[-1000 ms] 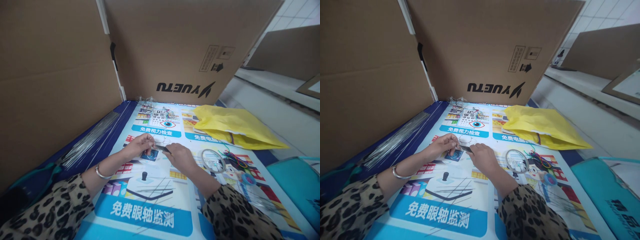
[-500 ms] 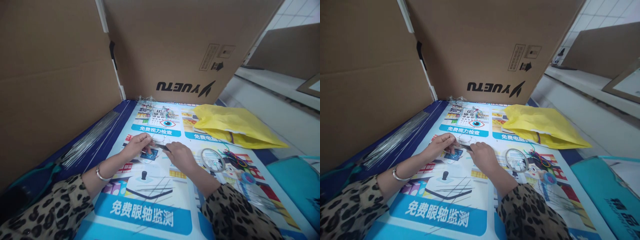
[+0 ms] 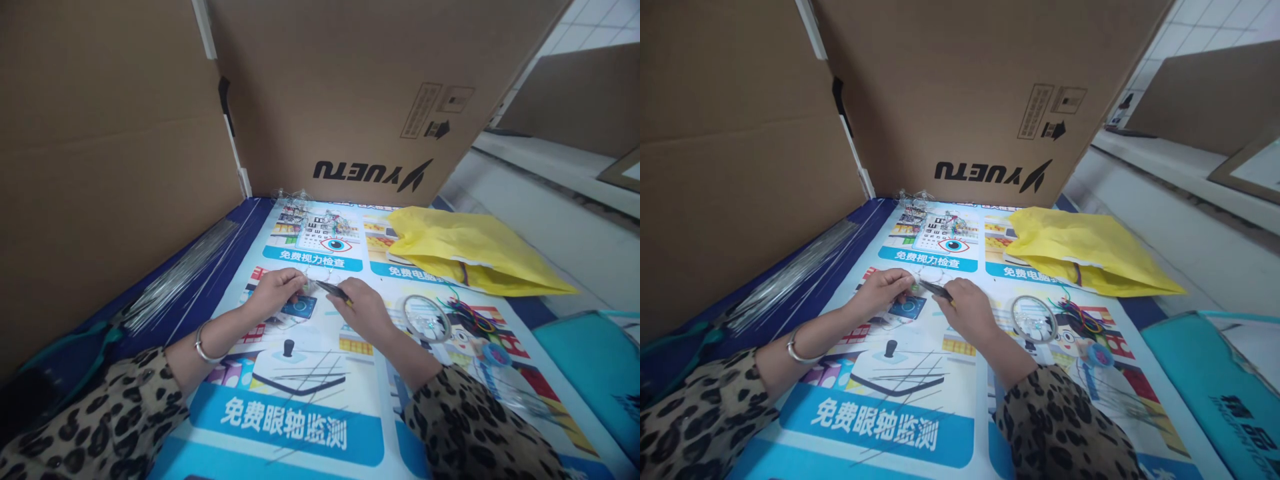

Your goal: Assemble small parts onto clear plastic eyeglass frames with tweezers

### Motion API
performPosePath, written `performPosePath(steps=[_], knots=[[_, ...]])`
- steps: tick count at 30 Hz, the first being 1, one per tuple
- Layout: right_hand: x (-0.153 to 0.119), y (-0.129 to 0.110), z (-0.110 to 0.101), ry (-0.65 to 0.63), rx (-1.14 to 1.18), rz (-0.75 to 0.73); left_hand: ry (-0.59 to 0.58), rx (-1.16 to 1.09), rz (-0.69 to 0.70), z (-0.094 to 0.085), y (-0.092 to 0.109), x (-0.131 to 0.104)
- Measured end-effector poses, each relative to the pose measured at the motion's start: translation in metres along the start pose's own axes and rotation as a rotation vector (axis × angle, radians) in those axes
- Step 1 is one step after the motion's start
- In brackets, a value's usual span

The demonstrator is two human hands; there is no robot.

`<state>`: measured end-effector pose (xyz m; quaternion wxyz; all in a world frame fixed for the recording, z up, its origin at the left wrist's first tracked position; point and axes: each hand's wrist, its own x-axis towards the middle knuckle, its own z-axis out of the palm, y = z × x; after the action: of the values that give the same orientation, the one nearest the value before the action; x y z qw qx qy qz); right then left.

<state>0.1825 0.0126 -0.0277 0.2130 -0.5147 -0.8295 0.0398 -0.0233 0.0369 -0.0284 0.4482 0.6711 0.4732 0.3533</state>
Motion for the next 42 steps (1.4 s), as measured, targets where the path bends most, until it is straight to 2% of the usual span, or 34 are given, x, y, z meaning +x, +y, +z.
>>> performPosePath(steps=[3,7,10,18,22,26,30,34,38,42], knots=[[-0.002,-0.007,-0.006,-0.075,0.125,-0.131,-0.012,0.088,0.056,0.0,0.002,-0.001],[-0.007,-0.031,-0.024,-0.405,0.23,-0.357,-0.018,0.211,0.11,0.0,0.004,-0.001],[-0.012,-0.047,-0.033,-0.542,0.172,-0.465,-0.011,0.22,0.147,-0.001,0.002,-0.001],[-0.015,-0.054,-0.032,-0.494,0.003,-0.535,-0.048,0.357,0.258,0.0,0.001,0.003],[-0.018,-0.058,-0.032,-0.481,-0.053,-0.564,-0.027,0.432,0.324,0.003,0.001,0.005],[-0.019,-0.06,-0.034,-0.526,-0.073,-0.577,0.043,0.408,0.305,0.003,0.002,0.005],[-0.015,-0.054,-0.037,-0.575,0.078,-0.447,0.171,0.327,0.248,-0.002,0.003,0.005],[-0.007,-0.043,-0.037,-0.52,0.281,-0.183,0.174,0.24,0.205,-0.007,0.008,0.002],[0.0,-0.028,-0.031,-0.429,0.607,0.106,0.013,0.156,0.165,-0.01,0.022,-0.002],[0.003,-0.017,-0.025,-0.384,0.9,0.256,-0.226,0.213,0.261,-0.012,0.037,-0.006]])
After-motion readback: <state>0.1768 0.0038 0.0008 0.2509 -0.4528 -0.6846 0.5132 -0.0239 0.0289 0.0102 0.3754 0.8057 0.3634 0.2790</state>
